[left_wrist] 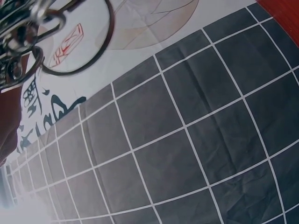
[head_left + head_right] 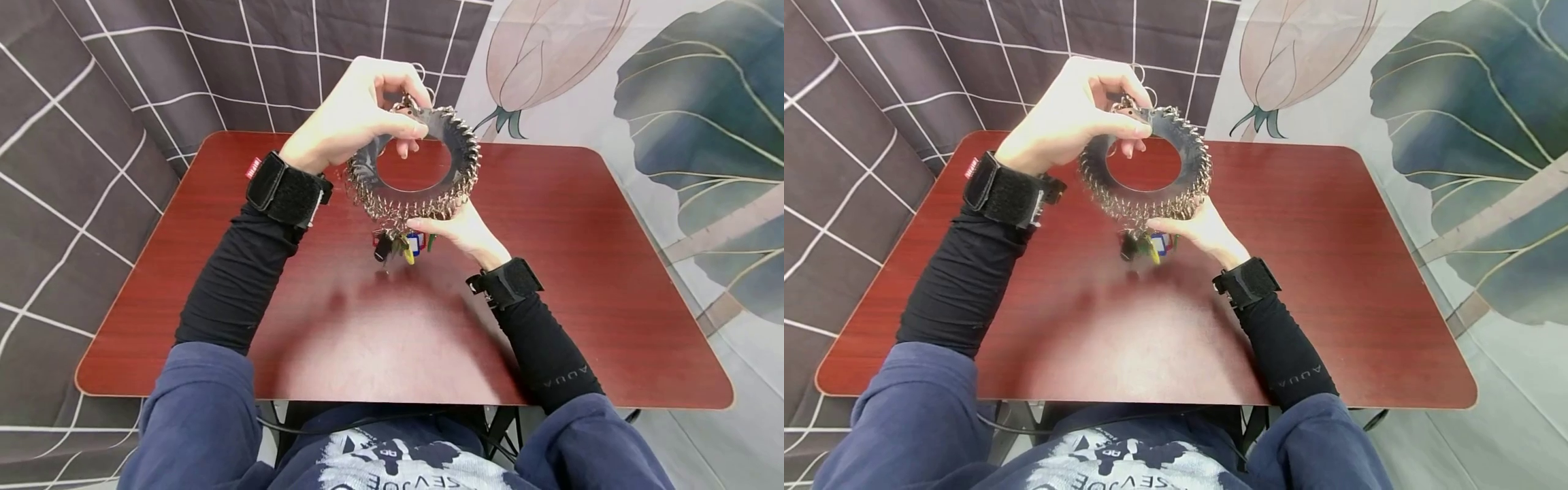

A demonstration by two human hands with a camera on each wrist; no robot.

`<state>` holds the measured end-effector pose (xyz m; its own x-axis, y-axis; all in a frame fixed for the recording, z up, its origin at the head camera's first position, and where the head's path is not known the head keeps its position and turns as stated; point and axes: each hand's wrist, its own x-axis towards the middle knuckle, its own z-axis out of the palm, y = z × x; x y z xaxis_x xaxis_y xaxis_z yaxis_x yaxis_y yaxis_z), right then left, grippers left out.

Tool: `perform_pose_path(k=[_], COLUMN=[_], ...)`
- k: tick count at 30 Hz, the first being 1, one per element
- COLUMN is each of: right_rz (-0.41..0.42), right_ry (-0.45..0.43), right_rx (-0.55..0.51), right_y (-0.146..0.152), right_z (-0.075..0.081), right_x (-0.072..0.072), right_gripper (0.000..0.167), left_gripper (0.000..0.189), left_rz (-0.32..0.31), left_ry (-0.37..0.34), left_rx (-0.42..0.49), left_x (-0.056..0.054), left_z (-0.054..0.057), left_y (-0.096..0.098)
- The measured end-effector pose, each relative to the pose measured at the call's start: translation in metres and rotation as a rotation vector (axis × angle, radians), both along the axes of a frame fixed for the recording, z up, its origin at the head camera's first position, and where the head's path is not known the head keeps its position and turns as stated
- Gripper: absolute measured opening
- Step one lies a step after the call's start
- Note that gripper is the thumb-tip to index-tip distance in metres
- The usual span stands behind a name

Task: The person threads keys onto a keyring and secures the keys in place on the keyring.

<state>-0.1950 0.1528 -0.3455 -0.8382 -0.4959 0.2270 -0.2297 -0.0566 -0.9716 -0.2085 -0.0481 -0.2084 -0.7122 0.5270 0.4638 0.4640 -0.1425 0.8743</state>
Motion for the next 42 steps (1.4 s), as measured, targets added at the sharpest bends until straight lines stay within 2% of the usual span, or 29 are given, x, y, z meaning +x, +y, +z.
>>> perform_pose_path(k=[2,5,12,18,27,34,42], right_rz=[0.007,0.016,0.012,0.016,0.013,0.002,0.013], right_ry=[-0.003,-0.019,-0.042,-0.042,-0.047,-0.022,-0.033], right_rx=[-0.003,0.012,0.091,0.104,0.095,0.100,0.084], right_y=[0.001,0.003,0.010,0.015,0.016,0.016,0.017], right_z=[0.000,0.000,-0.002,-0.016,-0.017,-0.017,-0.017], right_x=[-0.001,-0.001,0.001,-0.007,-0.009,-0.009,-0.008], right_gripper=[0.055,0.053,0.038,0.032,0.042,0.046,0.048], left_gripper=[0.008,0.009,0.011,0.012,0.011,0.012,0.012], left_rz=[-0.001,0.004,0.037,0.037,0.024,0.018,0.018], left_ry=[-0.006,-0.023,-0.047,-0.058,-0.066,-0.065,-0.069], left_rx=[0.000,-0.010,-0.048,-0.048,-0.034,-0.028,-0.030], left_x=[0.000,0.001,0.002,0.003,0.002,0.002,0.003], left_z=[0.002,0.004,0.003,0.003,0.005,0.005,0.005], left_y=[0.000,0.000,-0.001,-0.001,0.000,0.001,0.002])
